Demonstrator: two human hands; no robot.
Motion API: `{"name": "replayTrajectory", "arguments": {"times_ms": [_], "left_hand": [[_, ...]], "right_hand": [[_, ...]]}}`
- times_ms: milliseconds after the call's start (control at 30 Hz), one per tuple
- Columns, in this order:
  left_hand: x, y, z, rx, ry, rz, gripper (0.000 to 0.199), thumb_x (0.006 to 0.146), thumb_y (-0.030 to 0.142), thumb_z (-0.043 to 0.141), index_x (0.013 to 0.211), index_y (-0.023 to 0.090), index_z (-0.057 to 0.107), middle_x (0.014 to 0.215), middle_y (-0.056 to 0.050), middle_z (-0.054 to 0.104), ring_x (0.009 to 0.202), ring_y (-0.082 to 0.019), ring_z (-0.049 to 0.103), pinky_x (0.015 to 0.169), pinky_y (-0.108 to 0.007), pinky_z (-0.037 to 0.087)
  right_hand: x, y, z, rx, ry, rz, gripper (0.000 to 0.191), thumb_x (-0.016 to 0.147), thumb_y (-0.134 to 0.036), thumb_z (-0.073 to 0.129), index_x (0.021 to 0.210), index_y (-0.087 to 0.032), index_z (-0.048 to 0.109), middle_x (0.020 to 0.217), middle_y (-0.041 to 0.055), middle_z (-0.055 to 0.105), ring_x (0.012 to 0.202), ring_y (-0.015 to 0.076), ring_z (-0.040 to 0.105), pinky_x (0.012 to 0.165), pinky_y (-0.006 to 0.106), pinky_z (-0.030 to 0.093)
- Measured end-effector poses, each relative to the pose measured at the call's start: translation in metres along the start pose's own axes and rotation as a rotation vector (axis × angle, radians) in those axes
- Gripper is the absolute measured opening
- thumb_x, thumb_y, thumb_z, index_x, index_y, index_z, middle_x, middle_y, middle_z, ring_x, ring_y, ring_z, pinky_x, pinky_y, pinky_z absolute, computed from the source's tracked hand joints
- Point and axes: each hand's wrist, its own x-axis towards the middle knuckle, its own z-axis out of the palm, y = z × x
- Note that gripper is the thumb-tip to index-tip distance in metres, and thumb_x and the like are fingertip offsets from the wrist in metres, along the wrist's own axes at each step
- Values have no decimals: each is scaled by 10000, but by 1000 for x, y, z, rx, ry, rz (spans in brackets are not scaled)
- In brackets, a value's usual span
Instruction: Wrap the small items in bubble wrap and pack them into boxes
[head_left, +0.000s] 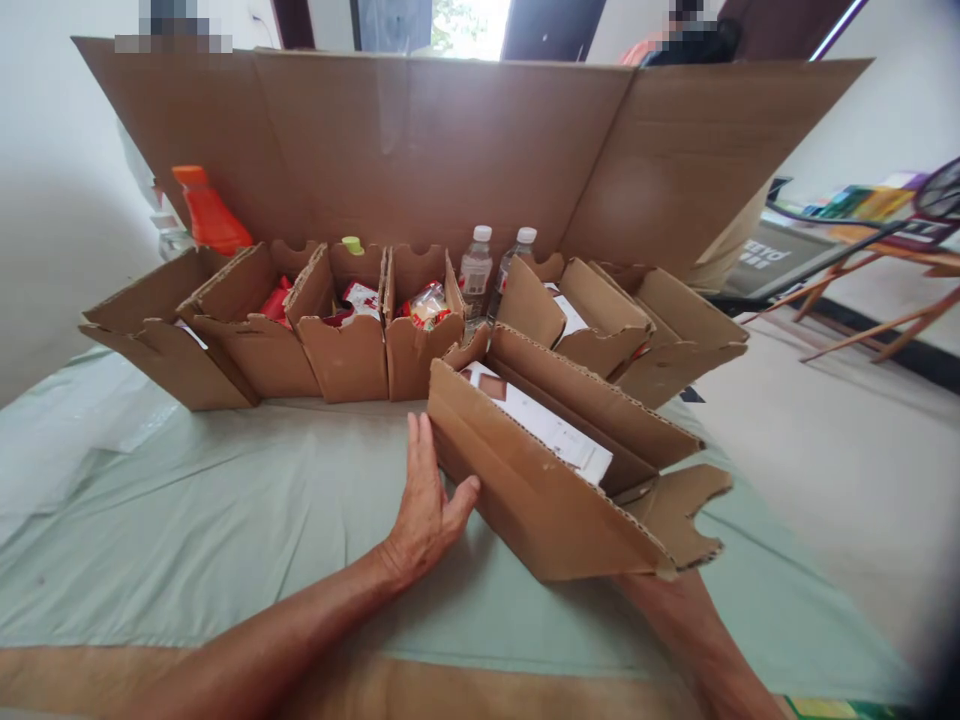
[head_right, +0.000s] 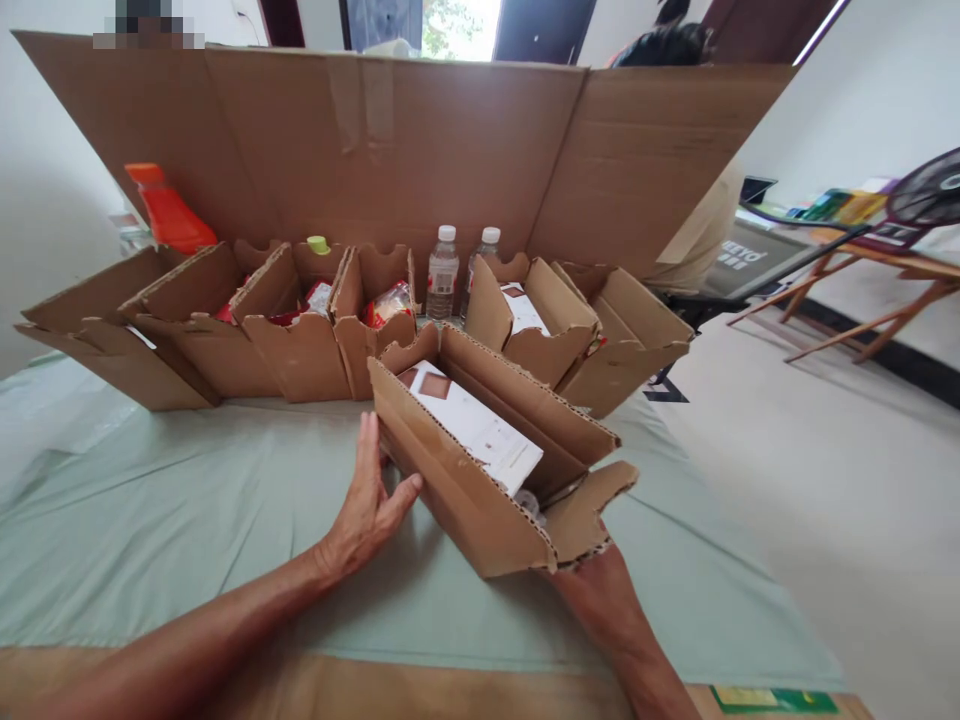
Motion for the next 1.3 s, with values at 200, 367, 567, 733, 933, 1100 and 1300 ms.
{"name": "replayTrajectory", "arguments": {"times_ms": [200, 367, 567, 733, 933, 1100, 1300], "left_hand": [[14, 2, 27, 46, -132, 38, 782, 998, 449, 497, 1641, 152, 165, 1742, -178, 73, 1615, -330, 50, 1314, -555, 67], [11, -5, 30, 29, -199, 84, 822, 1005, 572, 457, 1649, 148, 174, 1740, -175, 90, 1615, -325, 75, 1317, -539, 77], [13, -10, 21, -39, -207, 139, 880, 981, 660, 451, 1662, 200, 137, 1750, -139, 52, 1617, -321, 52, 1311, -542, 85], [8, -9, 18, -62, -201, 183, 868, 980, 659, 461, 1663, 233, 137, 1748, -135, 88, 1614, -330, 84, 1302, -558, 113], [12, -10, 14, -94, -188, 210, 894, 950, 712, 465, 1651, 221, 208, 1739, -152, 133, 1606, -350, 124, 1294, -572, 122], [28, -13, 6, -99, -188, 179, 842, 981, 683, 414, 1639, 186, 244, 1728, -161, 182, 1607, -320, 139, 1307, -532, 123], [27, -13, 21, -146, -47, 18, 720, 1013, 601, 407, 1592, 180, 330, 1679, -167, 315, 1559, -318, 290, 1290, -523, 220]], "right_hand": [[4, -7, 13, 15, 62, 77, 375, 657, -529, 786, 853, -234, 662, 859, 82, 796, 776, 305, 767, 688, 397, 652], [3, -11, 26, -48, 78, 118, 403, 699, -543, 755, 919, -225, 640, 853, 85, 794, 757, 286, 768, 697, 392, 644], [8, -26, 34, -230, 83, 76, 427, 726, -606, 699, 906, -220, 662, 850, 73, 779, 677, 260, 734, 631, 378, 607], [0, -19, 31, -362, 98, 56, 444, 722, -655, 691, 841, -227, 688, 797, 69, 768, 694, 277, 726, 641, 395, 586], [-11, -6, 37, -447, 85, 12, 429, 777, -648, 681, 827, -223, 704, 784, 84, 753, 722, 293, 729, 644, 406, 590], [4, -28, 51, -317, 76, -40, 367, 814, -584, 677, 923, -239, 620, 827, 21, 729, 593, 205, 677, 496, 321, 527], [62, -34, 65, -521, 84, -56, 379, 838, -596, 603, 902, -224, 575, 857, 64, 738, 657, 222, 681, 625, 346, 510]]}}
